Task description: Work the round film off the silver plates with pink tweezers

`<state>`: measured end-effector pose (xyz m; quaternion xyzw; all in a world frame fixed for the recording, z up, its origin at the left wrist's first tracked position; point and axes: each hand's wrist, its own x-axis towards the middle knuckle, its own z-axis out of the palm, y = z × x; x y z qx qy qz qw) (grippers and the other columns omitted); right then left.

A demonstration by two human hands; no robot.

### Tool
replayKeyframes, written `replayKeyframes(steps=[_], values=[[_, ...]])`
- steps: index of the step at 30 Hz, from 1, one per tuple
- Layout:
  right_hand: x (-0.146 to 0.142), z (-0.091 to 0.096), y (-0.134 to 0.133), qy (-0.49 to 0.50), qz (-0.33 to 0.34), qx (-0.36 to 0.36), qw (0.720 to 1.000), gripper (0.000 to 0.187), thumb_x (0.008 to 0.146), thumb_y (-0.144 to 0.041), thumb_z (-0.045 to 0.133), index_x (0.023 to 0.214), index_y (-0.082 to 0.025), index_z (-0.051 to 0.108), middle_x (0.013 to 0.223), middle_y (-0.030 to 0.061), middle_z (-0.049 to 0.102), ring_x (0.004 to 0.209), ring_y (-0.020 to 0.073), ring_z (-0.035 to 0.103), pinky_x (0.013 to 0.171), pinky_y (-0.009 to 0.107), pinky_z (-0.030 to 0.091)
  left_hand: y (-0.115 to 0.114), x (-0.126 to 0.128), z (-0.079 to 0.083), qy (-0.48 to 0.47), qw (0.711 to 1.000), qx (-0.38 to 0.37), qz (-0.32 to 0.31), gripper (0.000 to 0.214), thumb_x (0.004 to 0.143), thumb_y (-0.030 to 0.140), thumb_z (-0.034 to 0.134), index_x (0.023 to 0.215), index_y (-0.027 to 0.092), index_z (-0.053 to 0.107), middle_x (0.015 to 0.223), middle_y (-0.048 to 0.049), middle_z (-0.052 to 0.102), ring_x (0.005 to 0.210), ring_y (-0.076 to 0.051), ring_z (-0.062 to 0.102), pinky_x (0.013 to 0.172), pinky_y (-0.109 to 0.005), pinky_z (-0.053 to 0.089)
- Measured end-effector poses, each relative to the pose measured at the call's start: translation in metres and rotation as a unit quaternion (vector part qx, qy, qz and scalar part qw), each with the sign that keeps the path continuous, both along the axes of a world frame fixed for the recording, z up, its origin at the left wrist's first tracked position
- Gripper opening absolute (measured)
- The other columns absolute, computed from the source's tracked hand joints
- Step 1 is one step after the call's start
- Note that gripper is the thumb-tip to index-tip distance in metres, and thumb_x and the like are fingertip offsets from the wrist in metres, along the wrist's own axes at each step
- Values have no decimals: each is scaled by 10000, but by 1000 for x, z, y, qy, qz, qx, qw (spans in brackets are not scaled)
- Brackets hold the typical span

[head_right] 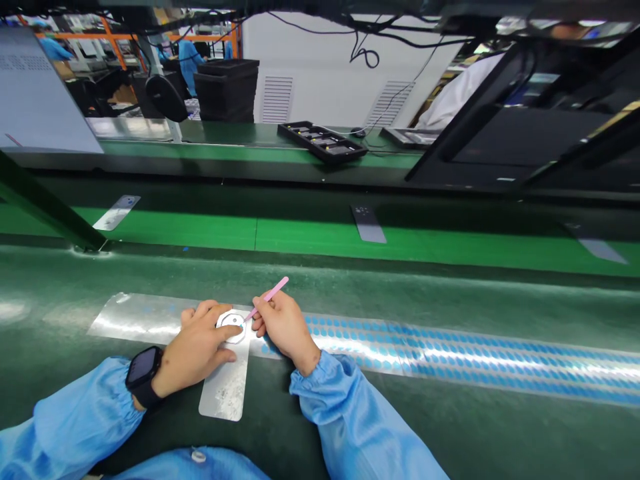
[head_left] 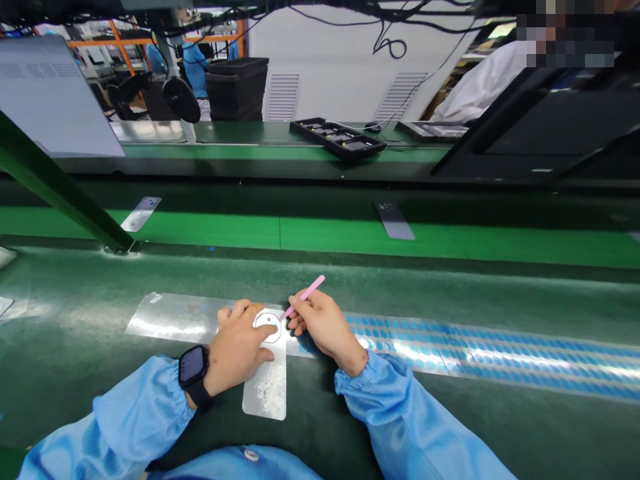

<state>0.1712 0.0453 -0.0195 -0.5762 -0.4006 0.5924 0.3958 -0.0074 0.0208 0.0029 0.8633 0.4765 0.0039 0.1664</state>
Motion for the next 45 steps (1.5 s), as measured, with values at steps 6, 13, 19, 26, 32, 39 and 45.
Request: replayKeyframes(steps=[6, 13, 19, 26, 32, 39, 45], values=[[1, -2, 0, 16, 10, 13, 1000, 237, 753, -382, 626, 699, -172, 530, 456, -30, 601, 338, 90, 531, 361, 190, 420, 2, 3, 5, 4, 1000, -12, 16, 384, 719, 332, 772, 1091, 320, 672, 1330, -88, 518, 1170, -344, 403, 865, -509, 340], [-1, 5, 1, 35, -11, -1, 999, 241, 736, -360, 652, 654, -169, 529, 427, -33, 583, 321, 82, 505, 333, 178, 403, 4, 7, 11, 11, 999, -36, 22, 343, 717, 335, 773, 1049, 320, 686, 1310, -74, 527, 1197, -334, 386, 887, -489, 327], [0, 13, 1, 114, -46, -31, 992, 282, 645, -359, 748, 601, -166, 547, 436, -12, 595, 339, 85, 517, 318, 168, 400, 8, 8, 7, -12, 998, -36, 53, 437, 640, 319, 823, 1012, 217, 616, 1201, -84, 561, 1173, -315, 413, 909, -468, 344], [15, 13, 6, 203, -53, -41, 977, 448, 411, -479, 876, 540, -137, 618, 416, 18, 592, 357, 86, 514, 338, 174, 414, 73, 0, 30, -94, 993, 13, 70, 347, 691, 207, 745, 974, 188, 545, 1031, -39, 555, 964, -172, 548, 841, -278, 451], [18, 16, 7, 212, -53, -69, 973, 453, 369, -473, 898, 533, -141, 636, 430, 16, 591, 371, 83, 501, 348, 178, 417, 188, -19, 87, -98, 968, 166, 164, 231, 754, 67, 584, 953, 181, 558, 1126, -76, 516, 1095, -229, 493, 935, -374, 402], [17, 19, 7, 196, -56, -81, 976, 448, 346, -471, 903, 529, -154, 645, 459, 20, 600, 401, 95, 504, 351, 185, 421, 173, -110, 123, -54, 932, 287, 215, 189, 803, 175, 544, 990, 169, 571, 1063, -72, 599, 1047, -216, 527, 958, -334, 385], [15, 19, 8, 159, -40, -49, 985, 457, 353, -518, 882, 531, -164, 654, 451, 17, 577, 397, 99, 486, 346, 200, 435, 54, -273, 115, 84, 853, 189, 480, 245, 723, 326, 571, 894, 151, 583, 958, -105, 659, 921, -273, 600, 821, -342, 454]])
